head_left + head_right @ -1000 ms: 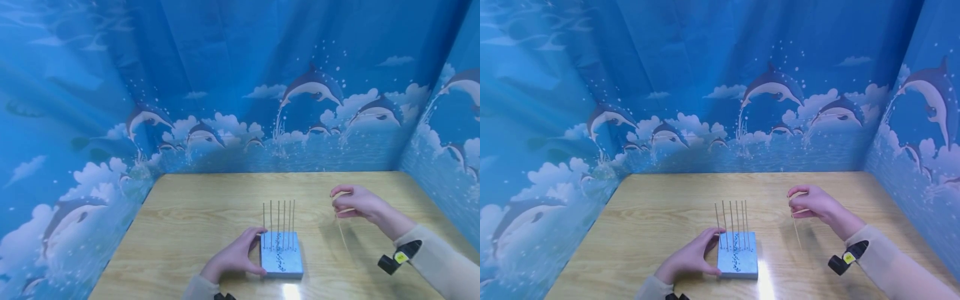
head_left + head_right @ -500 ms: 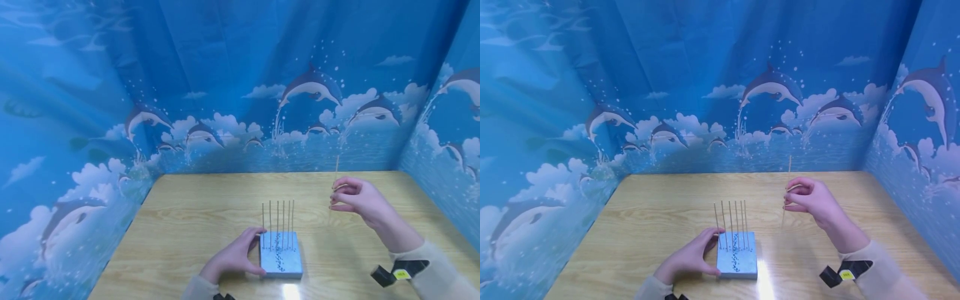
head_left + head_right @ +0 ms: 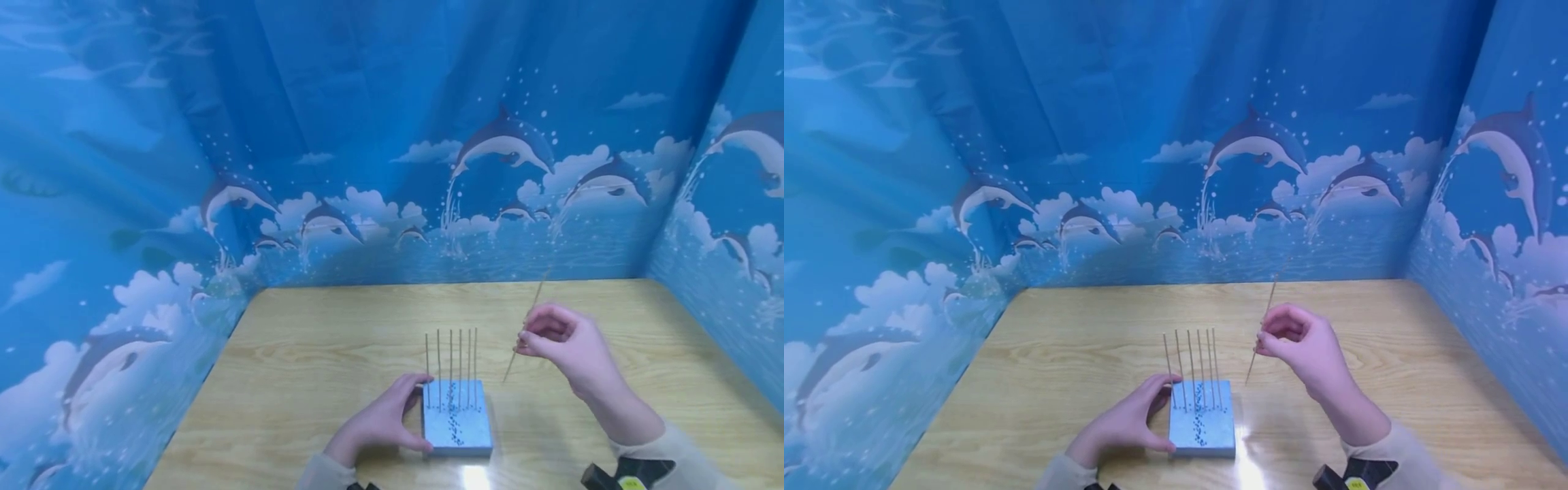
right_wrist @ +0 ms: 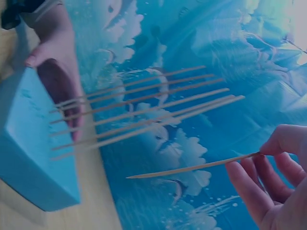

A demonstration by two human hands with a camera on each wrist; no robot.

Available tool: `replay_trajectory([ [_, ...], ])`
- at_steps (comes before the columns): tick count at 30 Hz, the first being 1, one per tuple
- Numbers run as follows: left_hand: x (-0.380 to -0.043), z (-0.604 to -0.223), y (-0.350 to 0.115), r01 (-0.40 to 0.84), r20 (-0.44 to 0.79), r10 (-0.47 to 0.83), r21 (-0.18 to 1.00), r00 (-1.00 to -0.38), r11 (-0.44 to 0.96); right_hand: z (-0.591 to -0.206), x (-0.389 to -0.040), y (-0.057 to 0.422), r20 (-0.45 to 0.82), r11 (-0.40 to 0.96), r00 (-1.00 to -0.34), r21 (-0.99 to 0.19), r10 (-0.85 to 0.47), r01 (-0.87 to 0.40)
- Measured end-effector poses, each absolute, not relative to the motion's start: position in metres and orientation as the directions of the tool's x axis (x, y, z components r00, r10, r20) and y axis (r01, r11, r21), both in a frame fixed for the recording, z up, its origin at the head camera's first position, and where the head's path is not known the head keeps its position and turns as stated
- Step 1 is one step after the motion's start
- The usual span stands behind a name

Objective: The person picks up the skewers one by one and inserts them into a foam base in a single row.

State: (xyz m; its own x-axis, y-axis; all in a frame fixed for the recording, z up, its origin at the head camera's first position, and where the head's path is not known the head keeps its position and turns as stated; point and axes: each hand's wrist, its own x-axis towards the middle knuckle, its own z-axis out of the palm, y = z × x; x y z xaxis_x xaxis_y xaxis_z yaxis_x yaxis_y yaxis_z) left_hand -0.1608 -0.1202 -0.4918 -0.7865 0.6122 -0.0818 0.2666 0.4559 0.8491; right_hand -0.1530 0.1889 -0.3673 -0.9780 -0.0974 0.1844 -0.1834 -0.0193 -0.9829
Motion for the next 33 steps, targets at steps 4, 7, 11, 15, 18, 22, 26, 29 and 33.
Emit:
replay_trajectory([
  [4, -0.161, -0.492, -0.120, 0.277, -0.079, 0.614, 0.843, -0.786, 0.462, -0.378, -0.149, 0.175, 0.175, 0.137, -0.983, -0.974, -0.059, -0.181],
  [7, -0.161, -0.492, -0.121, 0.284, -0.074, 0.618, 0.841, -0.783, 0.461, -0.386, -0.147, 0.166, 0.176, 0.216, -0.983, -0.959, -0.056, -0.184],
  [11, -0.161, -0.492, -0.121, 0.287, -0.069, 0.619, 0.843, -0.782, 0.456, -0.393, -0.144, 0.159, 0.183, 0.295, -0.981, -0.936, -0.062, -0.193],
  [15, -0.160, -0.492, -0.120, 0.277, -0.075, 0.617, 0.846, -0.784, 0.455, -0.395, -0.143, 0.155, 0.176, 0.335, -0.982, -0.924, -0.061, -0.186],
  [18, -0.160, -0.491, -0.120, 0.278, -0.075, 0.615, 0.845, -0.785, 0.457, -0.396, -0.142, 0.154, 0.165, 0.335, -0.984, -0.925, -0.063, -0.176],
  [22, -0.160, -0.491, -0.120, 0.284, -0.073, 0.614, 0.840, -0.786, 0.462, -0.401, -0.141, 0.152, 0.154, 0.344, -0.985, -0.923, -0.081, -0.173],
  [26, -0.161, -0.493, -0.120, 0.297, -0.064, 0.621, 0.836, -0.781, 0.460, -0.404, -0.140, 0.150, 0.156, 0.351, -0.984, -0.920, -0.085, -0.177],
  [29, -0.161, -0.494, -0.120, 0.301, -0.060, 0.622, 0.836, -0.781, 0.459, -0.405, -0.140, 0.148, 0.156, 0.361, -0.985, -0.916, -0.078, -0.174],
  [33, -0.161, -0.493, -0.120, 0.294, -0.064, 0.619, 0.839, -0.783, 0.458, -0.407, -0.140, 0.147, 0.165, 0.383, -0.984, -0.906, -0.070, -0.179],
])
